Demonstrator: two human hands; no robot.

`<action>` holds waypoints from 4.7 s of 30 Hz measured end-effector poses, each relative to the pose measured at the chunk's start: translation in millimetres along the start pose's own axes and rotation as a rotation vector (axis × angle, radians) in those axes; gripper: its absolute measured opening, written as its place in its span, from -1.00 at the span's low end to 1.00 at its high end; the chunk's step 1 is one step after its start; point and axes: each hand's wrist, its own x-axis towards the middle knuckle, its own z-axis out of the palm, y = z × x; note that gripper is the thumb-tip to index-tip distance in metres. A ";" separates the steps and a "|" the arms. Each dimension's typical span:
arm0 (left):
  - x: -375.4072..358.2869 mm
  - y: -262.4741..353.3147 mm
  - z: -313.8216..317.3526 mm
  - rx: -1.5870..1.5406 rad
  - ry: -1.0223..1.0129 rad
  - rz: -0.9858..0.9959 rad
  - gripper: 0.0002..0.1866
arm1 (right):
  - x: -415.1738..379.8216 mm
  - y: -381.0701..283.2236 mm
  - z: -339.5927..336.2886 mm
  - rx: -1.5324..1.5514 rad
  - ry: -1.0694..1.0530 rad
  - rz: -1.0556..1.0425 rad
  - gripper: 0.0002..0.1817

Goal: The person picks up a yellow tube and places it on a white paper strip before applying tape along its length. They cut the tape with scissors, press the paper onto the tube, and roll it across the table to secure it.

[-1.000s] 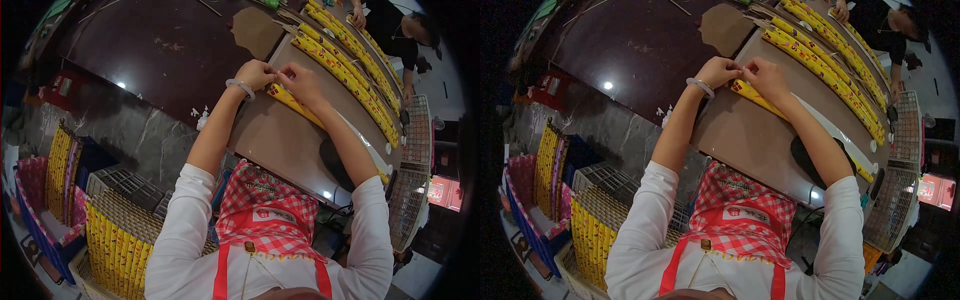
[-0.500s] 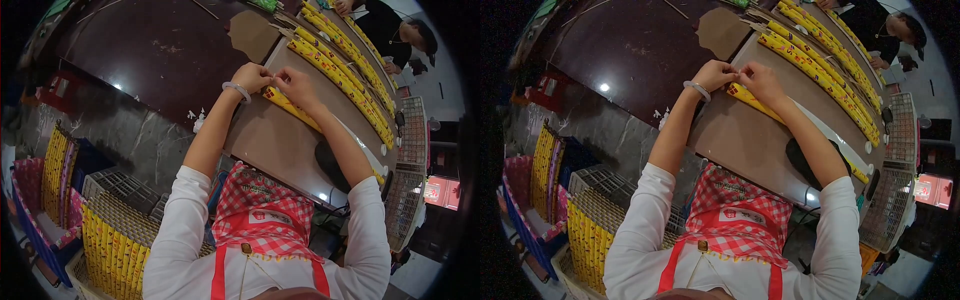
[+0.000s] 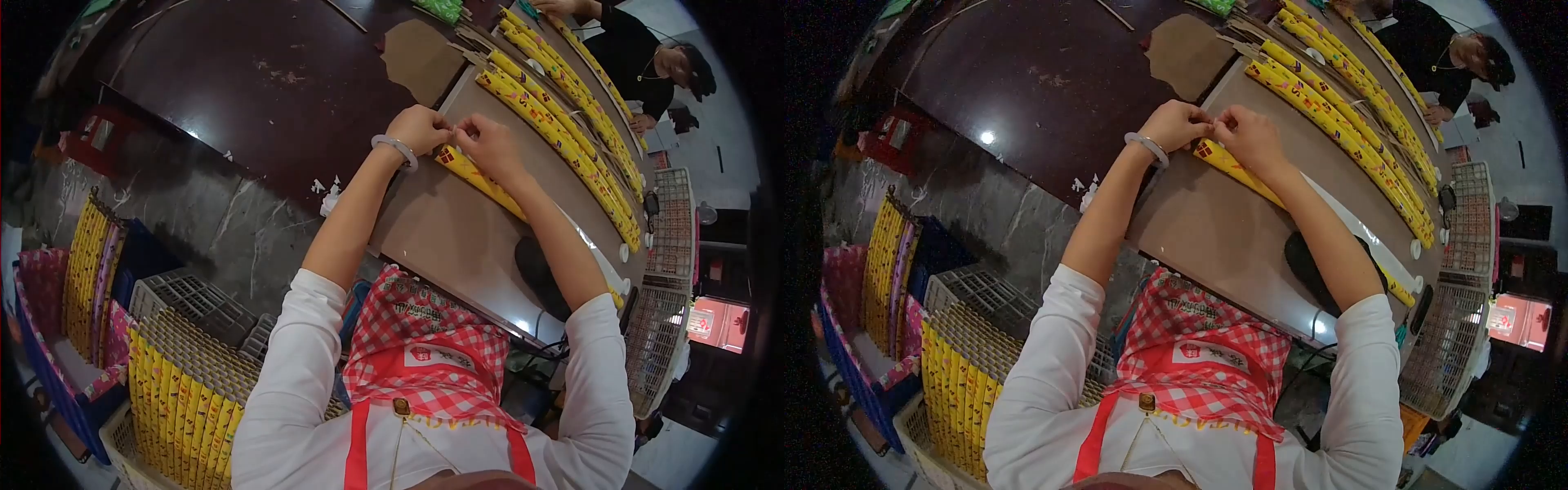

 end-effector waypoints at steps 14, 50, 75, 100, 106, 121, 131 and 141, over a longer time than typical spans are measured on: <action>0.3 1.1 3.4 0.157 0.088 0.061 -0.72 | -2.2 1.1 -1.8 0.044 -0.080 0.083 -0.77; -5.3 8.5 -0.6 0.075 0.040 -0.011 -0.73 | -14.2 -14.3 -19.4 0.095 -0.071 0.209 -0.73; -8.1 18.4 0.0 0.072 0.050 -0.012 -0.73 | -310.5 215.7 -262.7 -0.571 0.126 0.718 -0.75; -60.4 81.1 59.7 0.808 -0.090 0.578 -0.59 | -424.6 227.4 -238.4 -0.415 0.349 0.273 -0.63; -44.6 62.9 89.9 0.974 -0.083 0.619 -0.61 | -363.9 223.3 -206.5 -0.296 0.080 0.272 -0.55; -52.3 73.4 115.0 0.934 -0.016 0.759 -0.53 | -412.5 232.0 -207.7 -0.351 0.533 0.569 -0.72; 1.8 138.8 182.8 0.750 -0.232 0.764 -0.69 | -502.8 274.6 -194.8 -0.538 0.302 0.924 -0.62; 71.8 161.4 259.7 0.571 -0.899 0.372 -0.60 | -518.5 265.2 -202.6 -0.352 0.340 1.040 -0.57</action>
